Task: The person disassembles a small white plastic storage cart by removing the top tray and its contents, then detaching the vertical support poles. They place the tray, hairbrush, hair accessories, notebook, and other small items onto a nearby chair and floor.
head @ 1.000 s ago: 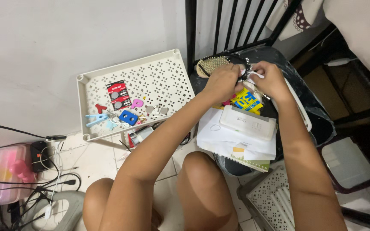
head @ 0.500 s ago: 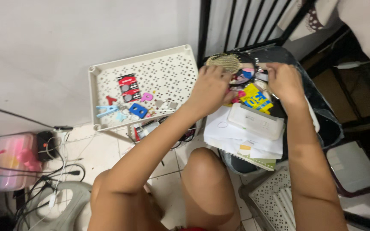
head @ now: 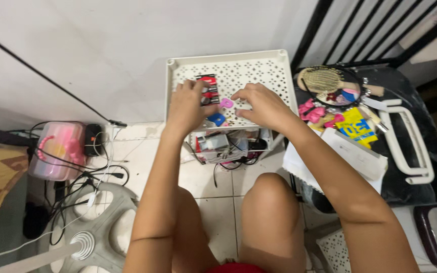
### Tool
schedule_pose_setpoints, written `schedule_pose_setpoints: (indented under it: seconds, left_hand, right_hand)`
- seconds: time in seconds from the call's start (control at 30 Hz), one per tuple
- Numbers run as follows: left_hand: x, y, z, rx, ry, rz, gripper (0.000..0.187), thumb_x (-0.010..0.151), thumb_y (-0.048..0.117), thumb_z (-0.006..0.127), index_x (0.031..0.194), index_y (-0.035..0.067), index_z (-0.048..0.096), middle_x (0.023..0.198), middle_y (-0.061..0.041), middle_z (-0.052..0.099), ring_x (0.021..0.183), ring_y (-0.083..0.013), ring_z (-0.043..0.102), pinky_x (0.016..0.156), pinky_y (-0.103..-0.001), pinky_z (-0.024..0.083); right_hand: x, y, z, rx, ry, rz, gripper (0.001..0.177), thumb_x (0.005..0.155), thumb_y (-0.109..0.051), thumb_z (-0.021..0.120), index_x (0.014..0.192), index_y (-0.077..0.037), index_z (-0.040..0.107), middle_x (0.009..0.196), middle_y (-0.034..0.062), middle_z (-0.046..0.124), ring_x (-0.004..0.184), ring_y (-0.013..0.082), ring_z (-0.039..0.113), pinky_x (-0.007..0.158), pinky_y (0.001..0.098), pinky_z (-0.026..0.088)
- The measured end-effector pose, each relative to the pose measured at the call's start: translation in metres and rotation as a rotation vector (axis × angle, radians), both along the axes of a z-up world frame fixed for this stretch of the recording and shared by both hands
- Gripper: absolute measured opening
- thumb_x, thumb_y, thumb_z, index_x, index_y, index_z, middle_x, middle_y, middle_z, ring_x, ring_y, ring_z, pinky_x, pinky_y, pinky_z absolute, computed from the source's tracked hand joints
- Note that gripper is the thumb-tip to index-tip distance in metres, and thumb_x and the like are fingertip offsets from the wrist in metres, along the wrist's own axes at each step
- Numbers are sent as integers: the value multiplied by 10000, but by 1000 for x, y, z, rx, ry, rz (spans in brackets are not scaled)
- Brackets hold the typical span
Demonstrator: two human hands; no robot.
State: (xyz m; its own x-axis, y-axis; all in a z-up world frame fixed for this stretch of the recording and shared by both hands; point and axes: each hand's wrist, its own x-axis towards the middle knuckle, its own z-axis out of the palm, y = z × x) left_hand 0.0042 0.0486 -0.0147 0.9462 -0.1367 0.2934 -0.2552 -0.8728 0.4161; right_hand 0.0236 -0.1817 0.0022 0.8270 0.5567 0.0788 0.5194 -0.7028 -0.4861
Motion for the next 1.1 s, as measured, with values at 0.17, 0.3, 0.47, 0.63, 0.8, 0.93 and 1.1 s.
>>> schedule_pose_setpoints:
  seconds: [0.17, 0.3, 0.47, 0.63, 0.8, 0.93, 1.1]
  left_hand:
    - [-3, 8, -6, -75, -8, -91, 578, 617, 358, 945, 1105, 126, 740, 1132, -150, 631, 1072, -370, 556, 926, -482, 474]
    - [-9, 13, -5, -142, 78, -195, 501, 536, 328, 966, 954, 127, 778, 1038, -119, 619, 1044, -344, 531, 936, -453, 465]
    - [-6, 12, -5, -118, 89, -244, 381, 586, 278, 951, 815, 85, 717, 1014, -118, 616, 1031, -341, 532, 909, -452, 467]
    - [-6, 8, -9, -192, 151, -223, 317, 712, 206, 881, 909, 80, 667, 976, -91, 637, 1009, -301, 592, 889, -434, 484]
    - [-7, 9, -4, -210, -101, -249, 311, 743, 232, 900, 982, 109, 744, 994, -101, 655, 994, -324, 582, 870, -438, 484]
    - [-8, 6, 1, -233, 16, -386, 434, 608, 295, 928, 976, 112, 788, 980, -109, 656, 998, -321, 583, 854, -433, 489]
    - [-2, -8, -5, -231, 179, -413, 317, 722, 274, 875, 1005, 142, 817, 935, -77, 680, 840, -262, 660, 777, -405, 527]
  right_hand:
    - [13, 28, -12, -49, -13, 18, 470, 757, -235, 843, 1204, -147, 726, 1062, 138, 614, 1092, 334, 567, 928, 447, 476]
    - [20, 32, -23, 2, -5, 45, 318, 759, -186, 844, 1039, -93, 725, 1051, 127, 608, 1064, 312, 584, 904, 425, 496]
    - [31, 32, -36, 111, 127, -12, 235, 772, -101, 809, 913, -35, 633, 963, 130, 644, 890, 259, 653, 803, 373, 529]
    - [39, 19, -45, 339, 117, -12, 178, 858, -22, 706, 1013, -33, 619, 940, 95, 712, 859, 194, 691, 769, 334, 542]
    - [40, -14, -31, 217, 217, 38, 128, 914, -87, 657, 1037, -56, 639, 996, 89, 669, 897, 212, 645, 806, 350, 536]
    - [30, -33, -15, 8, 224, 189, 454, 749, -211, 825, 1160, -99, 669, 1035, 92, 624, 927, 242, 603, 839, 367, 512]
    - [22, -23, -18, 18, 173, 190, 502, 723, -223, 848, 1207, -150, 736, 1015, 109, 610, 965, 261, 619, 853, 374, 510]
